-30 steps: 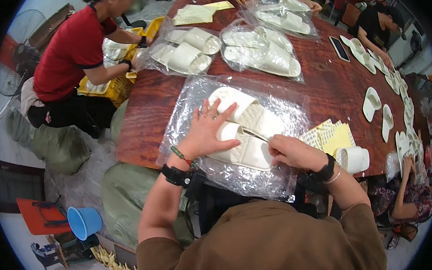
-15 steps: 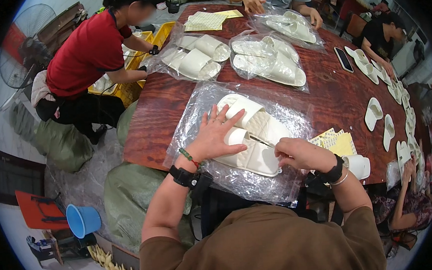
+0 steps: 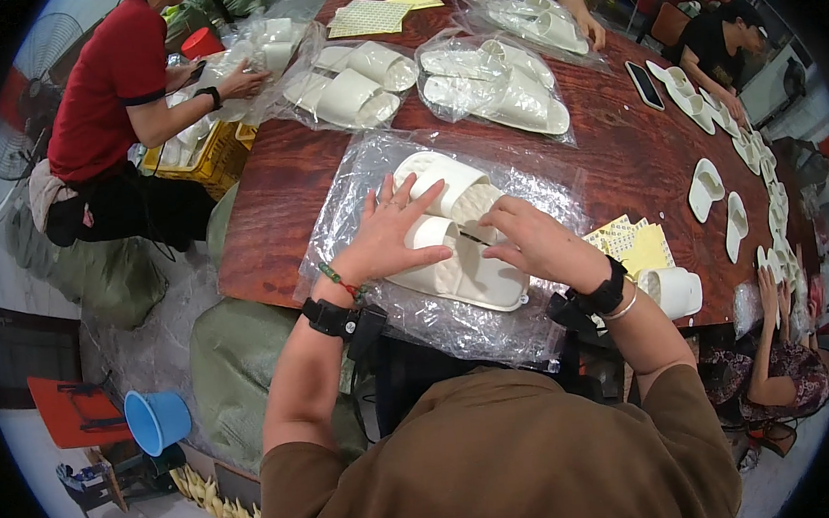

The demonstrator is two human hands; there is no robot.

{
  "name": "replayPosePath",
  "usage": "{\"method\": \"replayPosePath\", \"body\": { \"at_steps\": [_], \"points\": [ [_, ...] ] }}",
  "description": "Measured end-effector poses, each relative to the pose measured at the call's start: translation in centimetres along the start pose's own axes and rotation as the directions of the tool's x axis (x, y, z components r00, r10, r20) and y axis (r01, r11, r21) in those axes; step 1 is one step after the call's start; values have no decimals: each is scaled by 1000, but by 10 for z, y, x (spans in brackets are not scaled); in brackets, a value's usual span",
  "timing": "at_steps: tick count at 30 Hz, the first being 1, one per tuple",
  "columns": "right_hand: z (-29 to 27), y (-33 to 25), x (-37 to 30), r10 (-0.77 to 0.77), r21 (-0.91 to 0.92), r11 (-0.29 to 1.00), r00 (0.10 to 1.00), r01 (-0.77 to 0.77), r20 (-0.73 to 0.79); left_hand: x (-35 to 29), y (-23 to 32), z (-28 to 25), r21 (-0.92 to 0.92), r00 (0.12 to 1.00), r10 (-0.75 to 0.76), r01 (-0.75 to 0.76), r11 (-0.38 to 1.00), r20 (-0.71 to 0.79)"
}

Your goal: Inspecting white slippers and packaging them into plastic bags.

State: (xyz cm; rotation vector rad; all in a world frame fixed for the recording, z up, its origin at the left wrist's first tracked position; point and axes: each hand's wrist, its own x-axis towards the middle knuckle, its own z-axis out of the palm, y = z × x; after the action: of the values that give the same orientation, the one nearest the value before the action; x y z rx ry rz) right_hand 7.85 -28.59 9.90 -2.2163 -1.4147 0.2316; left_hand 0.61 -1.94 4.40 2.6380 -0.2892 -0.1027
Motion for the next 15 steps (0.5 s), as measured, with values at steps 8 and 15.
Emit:
{"method": "replayPosePath", "body": {
  "at_steps": [8, 15],
  "points": [
    [42, -6, 35, 230, -77, 971, 972, -226, 45, -7, -8, 11, -244, 996, 24, -44, 969, -84],
    [48, 2, 51, 256, -73, 965, 965, -252, 52, -12, -3, -1, -404, 975, -6, -85, 911, -220]
  ]
}}
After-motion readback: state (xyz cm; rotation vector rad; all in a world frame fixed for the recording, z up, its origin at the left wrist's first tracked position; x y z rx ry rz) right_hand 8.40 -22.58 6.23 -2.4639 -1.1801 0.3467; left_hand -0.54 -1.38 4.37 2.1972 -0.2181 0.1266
